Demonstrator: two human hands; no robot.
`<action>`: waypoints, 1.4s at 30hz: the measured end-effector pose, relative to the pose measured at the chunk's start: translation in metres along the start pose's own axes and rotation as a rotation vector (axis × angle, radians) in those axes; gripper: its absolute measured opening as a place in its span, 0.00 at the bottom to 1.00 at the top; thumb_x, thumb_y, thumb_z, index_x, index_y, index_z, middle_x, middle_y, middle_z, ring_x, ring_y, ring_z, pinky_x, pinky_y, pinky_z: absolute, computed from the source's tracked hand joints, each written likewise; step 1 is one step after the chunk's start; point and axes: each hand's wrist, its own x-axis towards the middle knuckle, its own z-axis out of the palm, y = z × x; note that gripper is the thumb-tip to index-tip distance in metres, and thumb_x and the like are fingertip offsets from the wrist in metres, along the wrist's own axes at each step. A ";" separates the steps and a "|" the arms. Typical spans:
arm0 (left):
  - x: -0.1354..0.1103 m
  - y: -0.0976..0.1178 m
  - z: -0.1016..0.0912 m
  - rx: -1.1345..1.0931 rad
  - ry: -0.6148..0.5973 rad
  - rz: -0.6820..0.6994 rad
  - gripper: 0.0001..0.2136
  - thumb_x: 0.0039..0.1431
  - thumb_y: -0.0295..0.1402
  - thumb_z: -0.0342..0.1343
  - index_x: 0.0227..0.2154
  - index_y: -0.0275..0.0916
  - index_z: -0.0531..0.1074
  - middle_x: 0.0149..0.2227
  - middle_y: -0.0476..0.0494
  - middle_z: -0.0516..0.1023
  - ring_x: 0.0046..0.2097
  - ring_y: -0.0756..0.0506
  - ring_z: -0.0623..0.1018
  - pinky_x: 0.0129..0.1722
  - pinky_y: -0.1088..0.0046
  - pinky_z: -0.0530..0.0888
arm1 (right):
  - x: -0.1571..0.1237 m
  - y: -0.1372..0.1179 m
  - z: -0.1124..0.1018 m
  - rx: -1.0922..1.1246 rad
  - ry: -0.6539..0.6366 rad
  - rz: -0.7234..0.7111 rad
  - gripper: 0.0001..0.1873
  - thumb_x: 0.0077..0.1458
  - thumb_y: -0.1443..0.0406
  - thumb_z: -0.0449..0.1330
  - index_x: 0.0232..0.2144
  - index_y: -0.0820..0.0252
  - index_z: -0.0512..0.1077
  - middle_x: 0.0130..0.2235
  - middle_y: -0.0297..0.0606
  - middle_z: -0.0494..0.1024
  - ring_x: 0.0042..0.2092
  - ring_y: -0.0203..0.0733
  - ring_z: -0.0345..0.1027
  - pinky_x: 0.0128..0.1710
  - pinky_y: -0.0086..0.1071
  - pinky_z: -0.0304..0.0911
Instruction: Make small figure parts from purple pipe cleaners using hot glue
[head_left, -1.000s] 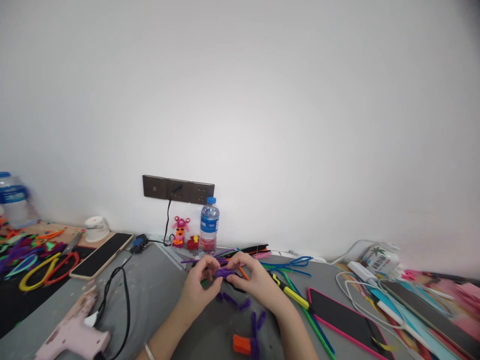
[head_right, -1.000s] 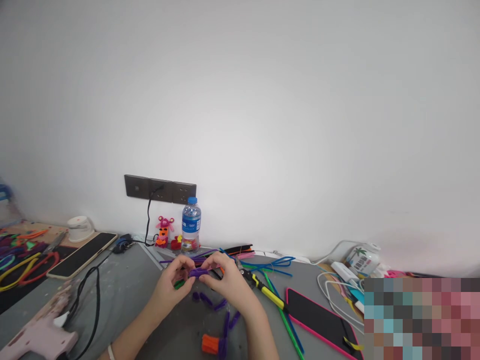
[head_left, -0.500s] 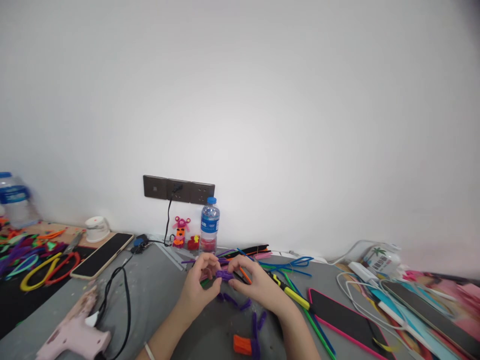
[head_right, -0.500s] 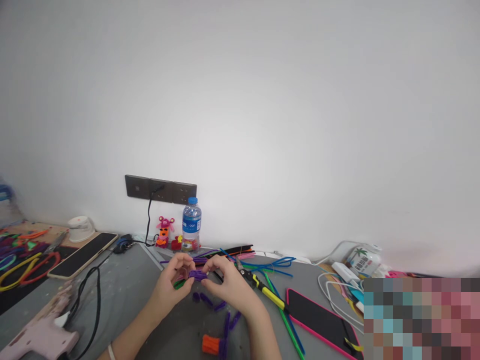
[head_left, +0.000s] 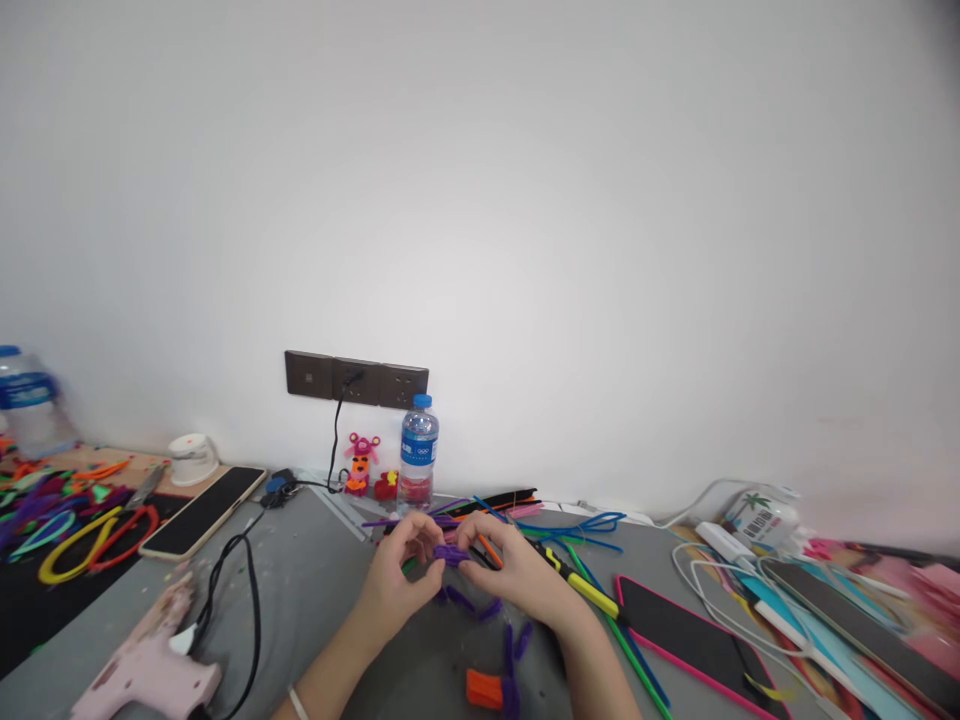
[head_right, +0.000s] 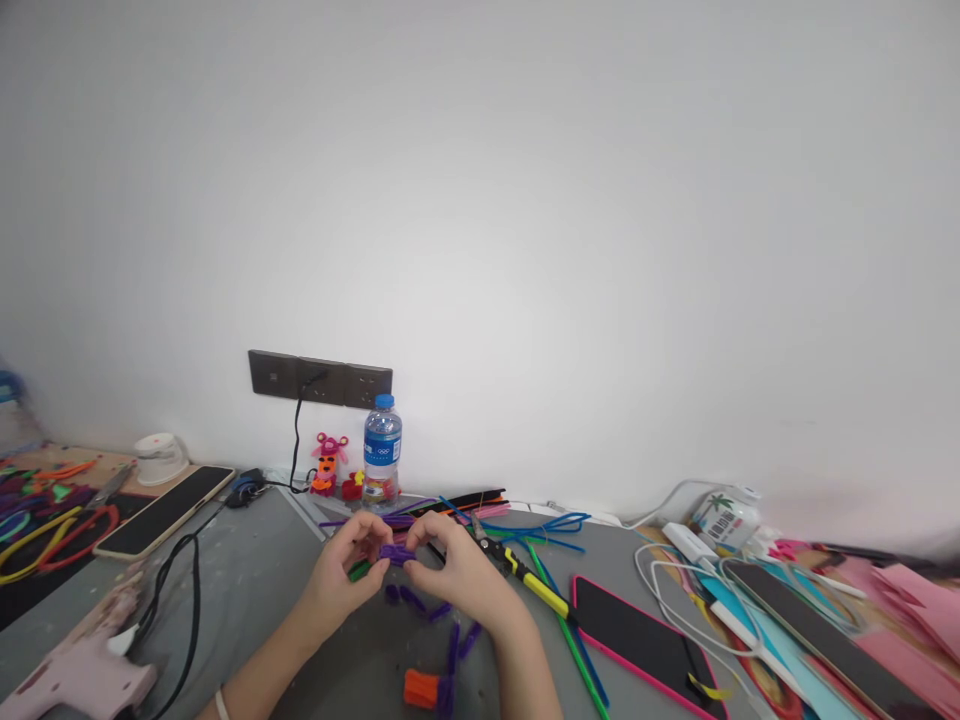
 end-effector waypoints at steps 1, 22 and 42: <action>0.000 0.001 0.000 0.010 -0.003 0.004 0.07 0.50 0.25 0.52 0.33 0.40 0.65 0.30 0.50 0.69 0.30 0.49 0.70 0.31 0.75 0.67 | 0.000 0.000 0.000 0.005 -0.004 0.003 0.07 0.48 0.72 0.58 0.32 0.58 0.68 0.37 0.35 0.73 0.42 0.42 0.65 0.45 0.34 0.59; -0.001 -0.001 -0.002 -0.006 -0.025 -0.014 0.05 0.53 0.26 0.52 0.33 0.39 0.66 0.32 0.49 0.69 0.34 0.48 0.72 0.35 0.75 0.68 | -0.005 -0.004 -0.010 0.019 -0.082 0.083 0.05 0.50 0.70 0.58 0.32 0.58 0.71 0.38 0.35 0.73 0.43 0.44 0.65 0.47 0.35 0.58; -0.001 0.008 -0.001 -0.066 -0.032 -0.046 0.04 0.53 0.29 0.54 0.32 0.39 0.67 0.31 0.49 0.69 0.33 0.48 0.71 0.34 0.74 0.69 | -0.005 -0.007 -0.010 0.058 -0.097 0.109 0.06 0.47 0.71 0.56 0.29 0.58 0.69 0.35 0.34 0.73 0.40 0.43 0.65 0.43 0.33 0.59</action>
